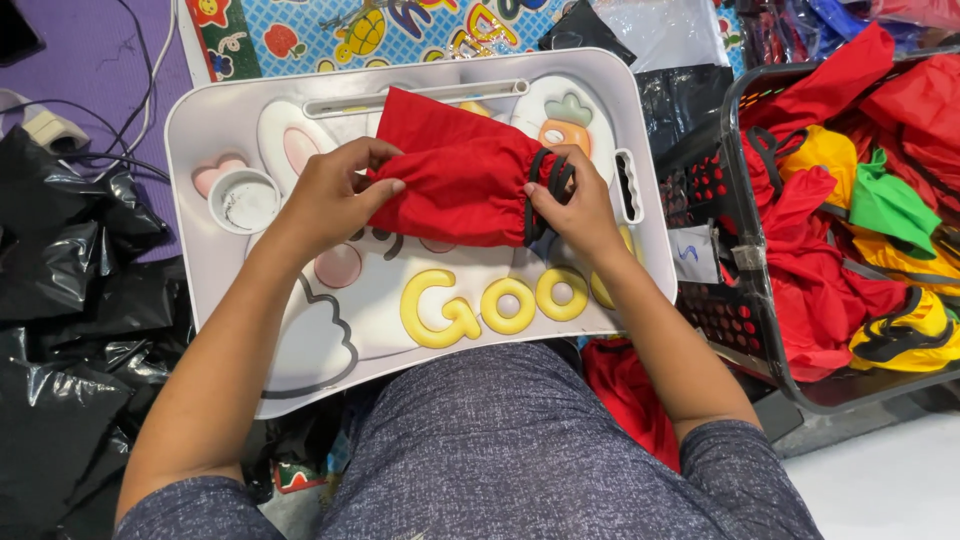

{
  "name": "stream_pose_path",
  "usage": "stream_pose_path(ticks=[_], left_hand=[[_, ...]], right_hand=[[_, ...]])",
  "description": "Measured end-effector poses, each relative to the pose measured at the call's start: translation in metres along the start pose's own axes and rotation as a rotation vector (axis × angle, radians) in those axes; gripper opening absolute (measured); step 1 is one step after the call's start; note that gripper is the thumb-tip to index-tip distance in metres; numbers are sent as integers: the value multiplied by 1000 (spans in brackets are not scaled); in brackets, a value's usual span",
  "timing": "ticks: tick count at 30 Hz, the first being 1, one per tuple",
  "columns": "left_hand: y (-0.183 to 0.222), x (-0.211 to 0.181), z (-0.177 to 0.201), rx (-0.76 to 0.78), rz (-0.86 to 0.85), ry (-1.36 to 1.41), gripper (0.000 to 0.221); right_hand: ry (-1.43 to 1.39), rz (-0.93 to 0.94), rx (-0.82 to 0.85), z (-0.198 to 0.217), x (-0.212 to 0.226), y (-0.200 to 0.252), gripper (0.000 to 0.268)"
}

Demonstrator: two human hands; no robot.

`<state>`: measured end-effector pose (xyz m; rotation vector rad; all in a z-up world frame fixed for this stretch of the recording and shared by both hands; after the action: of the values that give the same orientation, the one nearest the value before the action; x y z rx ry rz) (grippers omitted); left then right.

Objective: Folding a red fabric item and packing it into a clear plastic sleeve and then a black shipping mailer

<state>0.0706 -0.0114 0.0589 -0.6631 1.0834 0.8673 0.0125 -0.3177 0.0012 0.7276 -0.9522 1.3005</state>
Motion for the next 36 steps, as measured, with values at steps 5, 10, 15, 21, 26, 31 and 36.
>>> stream_pose_path(ticks=[5, 10, 15, 21, 26, 31, 36], left_hand=[[-6, -38, -2, -70, -258, -296, 27], [-24, -33, -4, -154, -352, -598, 23], [-54, -13, 0, -175, -261, -722, 21], [-29, -38, -31, -485, -492, -937, 31], [18, -51, -103, -331, -546, -873, 73], [19, -40, -104, -339, -444, -931, 69], [23, -33, -114, -339, -358, -843, 71]], right_hand=[[103, -7, -28, 3, 15, 0, 46], [173, -15, -7, -1, 14, -5, 53], [345, 16, 120, -10, 56, -1, 50], [662, 72, -3, -19, 58, 6, 50], [557, 179, -46, -31, 54, 18, 50], [265, 120, 197, -40, 59, 23, 42], [168, 101, 130, -49, 38, 27, 55]])
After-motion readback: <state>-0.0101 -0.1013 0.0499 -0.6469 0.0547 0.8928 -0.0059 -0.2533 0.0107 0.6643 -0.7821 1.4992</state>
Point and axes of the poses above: each hand's wrist, its own y-axis away from the middle knuckle, its own z-axis out of the back of the hand, x = y × z, the point moved 8 cm from there along -y, towards the middle knuckle, and after that the axes turned 3 degrees about -z, right-handed, at the moved point
